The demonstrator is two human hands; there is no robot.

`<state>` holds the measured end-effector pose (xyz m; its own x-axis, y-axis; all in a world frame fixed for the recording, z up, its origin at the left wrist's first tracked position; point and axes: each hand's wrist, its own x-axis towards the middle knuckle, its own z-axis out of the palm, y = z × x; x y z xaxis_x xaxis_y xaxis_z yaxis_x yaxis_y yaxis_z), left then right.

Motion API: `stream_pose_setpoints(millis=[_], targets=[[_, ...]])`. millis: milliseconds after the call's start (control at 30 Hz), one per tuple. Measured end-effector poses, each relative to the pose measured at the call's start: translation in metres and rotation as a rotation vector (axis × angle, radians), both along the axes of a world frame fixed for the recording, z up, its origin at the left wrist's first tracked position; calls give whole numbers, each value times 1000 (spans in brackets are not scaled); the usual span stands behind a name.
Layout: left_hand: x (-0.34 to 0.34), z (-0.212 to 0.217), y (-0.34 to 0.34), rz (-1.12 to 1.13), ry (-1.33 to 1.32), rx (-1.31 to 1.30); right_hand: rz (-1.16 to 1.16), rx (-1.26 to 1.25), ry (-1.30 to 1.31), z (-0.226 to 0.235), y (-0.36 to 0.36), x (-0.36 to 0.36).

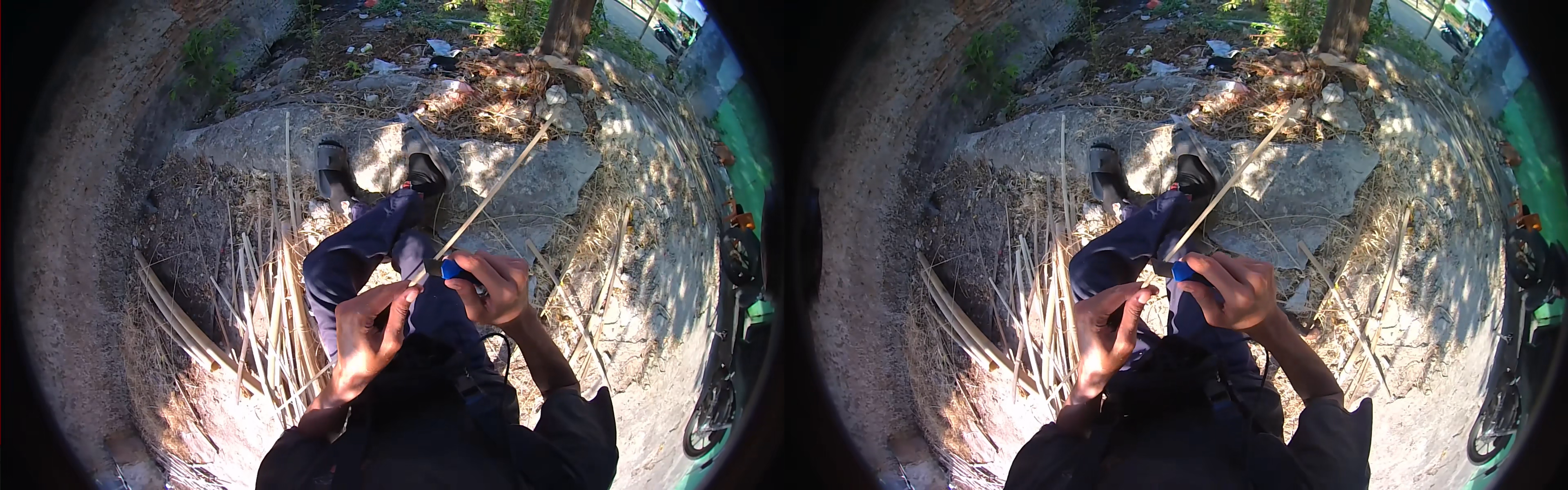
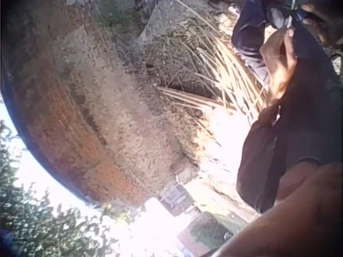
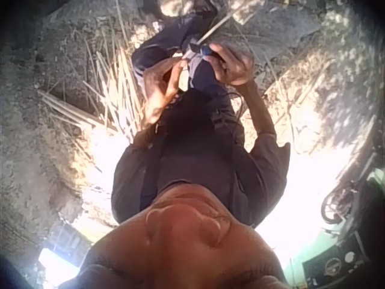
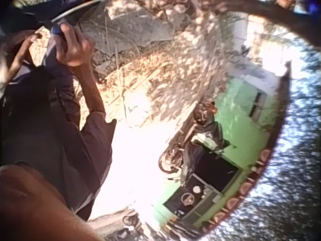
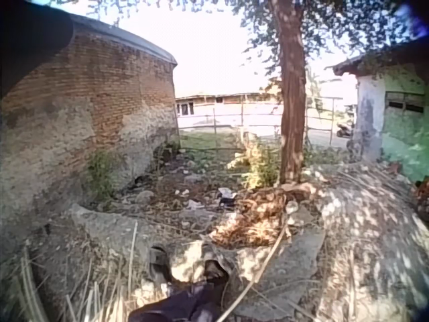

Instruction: The person shaves a bamboo strip using a blue cutter knife by hand.

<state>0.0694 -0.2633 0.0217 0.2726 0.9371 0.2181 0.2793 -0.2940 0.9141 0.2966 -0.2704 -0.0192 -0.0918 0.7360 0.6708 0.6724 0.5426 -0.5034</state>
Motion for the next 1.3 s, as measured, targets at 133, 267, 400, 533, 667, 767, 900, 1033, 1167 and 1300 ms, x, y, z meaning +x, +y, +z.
stream_pose_setpoints(millis=[133,267,400,533,667,767,900,1033,1167,1300], targets=[[1,3,1,-14,-13,12,-18,38,-10,-3,2,2],[-4,5,-1,-1,51,-35,-49,75,-1,-5,6,3],[-16,2,-18,-36,131,-4,-351,-13,229,-7,32,53],[-33,-37,-31,32,50,-64,-571,-32,195,-47,75,123],[-53,-31,-21,39,218,-193,-863,-221,305,-111,84,226],[-53,-33,-11,109,288,-192,-765,-503,496,-150,62,256],[-51,-36,2,60,232,-278,-623,-937,-119,-181,29,258],[-43,-37,8,-23,26,-316,-149,-1211,344,-146,23,203],[-29,-19,10,-96,-150,-463,-538,-774,-65,-108,22,132],[-22,-15,9,-100,-169,-396,-214,-471,447,-50,20,80]])
